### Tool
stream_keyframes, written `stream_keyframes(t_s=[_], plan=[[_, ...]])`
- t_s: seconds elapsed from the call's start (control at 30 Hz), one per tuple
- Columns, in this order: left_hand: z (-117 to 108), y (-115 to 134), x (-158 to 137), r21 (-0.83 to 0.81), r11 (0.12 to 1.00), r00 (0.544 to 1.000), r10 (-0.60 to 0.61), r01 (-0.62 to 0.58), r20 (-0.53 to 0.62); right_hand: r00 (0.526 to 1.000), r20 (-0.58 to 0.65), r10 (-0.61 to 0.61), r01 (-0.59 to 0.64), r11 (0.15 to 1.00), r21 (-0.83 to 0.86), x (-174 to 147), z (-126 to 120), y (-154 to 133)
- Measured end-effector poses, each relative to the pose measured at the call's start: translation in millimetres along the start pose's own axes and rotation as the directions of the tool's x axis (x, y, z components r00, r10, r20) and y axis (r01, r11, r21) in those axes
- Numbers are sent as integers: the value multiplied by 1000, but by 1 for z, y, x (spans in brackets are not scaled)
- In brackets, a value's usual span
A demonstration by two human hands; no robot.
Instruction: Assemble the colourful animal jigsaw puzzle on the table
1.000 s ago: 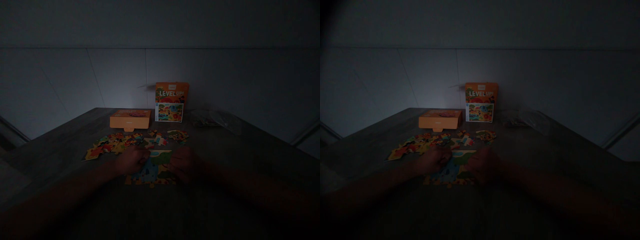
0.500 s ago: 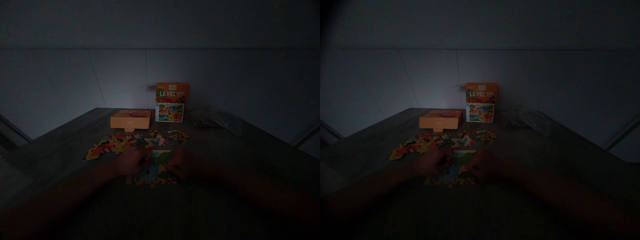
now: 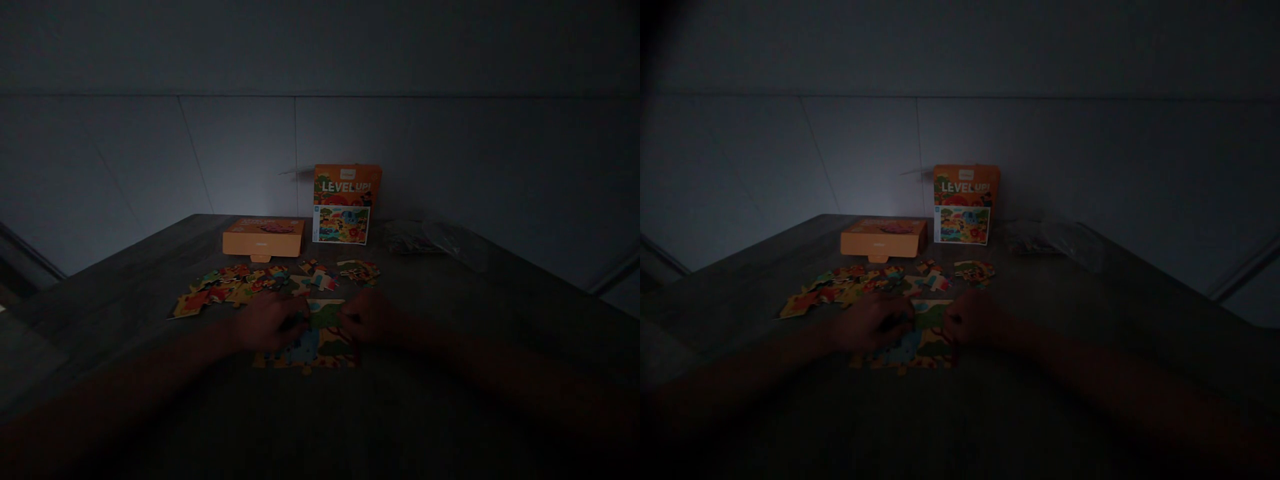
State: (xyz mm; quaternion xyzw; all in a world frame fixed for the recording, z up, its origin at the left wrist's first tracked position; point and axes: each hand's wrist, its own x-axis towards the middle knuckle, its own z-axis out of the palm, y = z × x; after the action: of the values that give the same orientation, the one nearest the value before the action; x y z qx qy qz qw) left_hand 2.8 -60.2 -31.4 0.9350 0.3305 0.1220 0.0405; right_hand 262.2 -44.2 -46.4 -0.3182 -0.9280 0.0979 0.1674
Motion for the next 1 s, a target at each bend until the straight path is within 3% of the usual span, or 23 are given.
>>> stream_keyframes(t_s=[0.23,0.3,0.4,0.47,0.53,0.77,1.0], plan=[[0,0,3,44,999,997,17,-14,-78,999,10,46,-45,994,-99,2,-2,-2],[0,-7,3,141,986,974,-60,92,-217,998,30,58,-55,993,-108,2,-2,-3],[1,-24,3,265,890,877,-242,371,-415,997,40,66,-61,992,-111,2,-3,-3],[4,-34,2,296,812,837,-371,502,-402,998,32,60,-56,992,-113,2,-2,-2],[7,-39,0,296,774,818,-460,560,-345,999,17,49,-47,993,-111,1,-2,-2],[10,-41,1,221,813,834,-477,539,-277,1000,7,7,-6,996,-86,1,0,0],[8,-42,2,157,887,881,-383,434,-277,1000,6,10,-9,994,-107,1,0,1]])
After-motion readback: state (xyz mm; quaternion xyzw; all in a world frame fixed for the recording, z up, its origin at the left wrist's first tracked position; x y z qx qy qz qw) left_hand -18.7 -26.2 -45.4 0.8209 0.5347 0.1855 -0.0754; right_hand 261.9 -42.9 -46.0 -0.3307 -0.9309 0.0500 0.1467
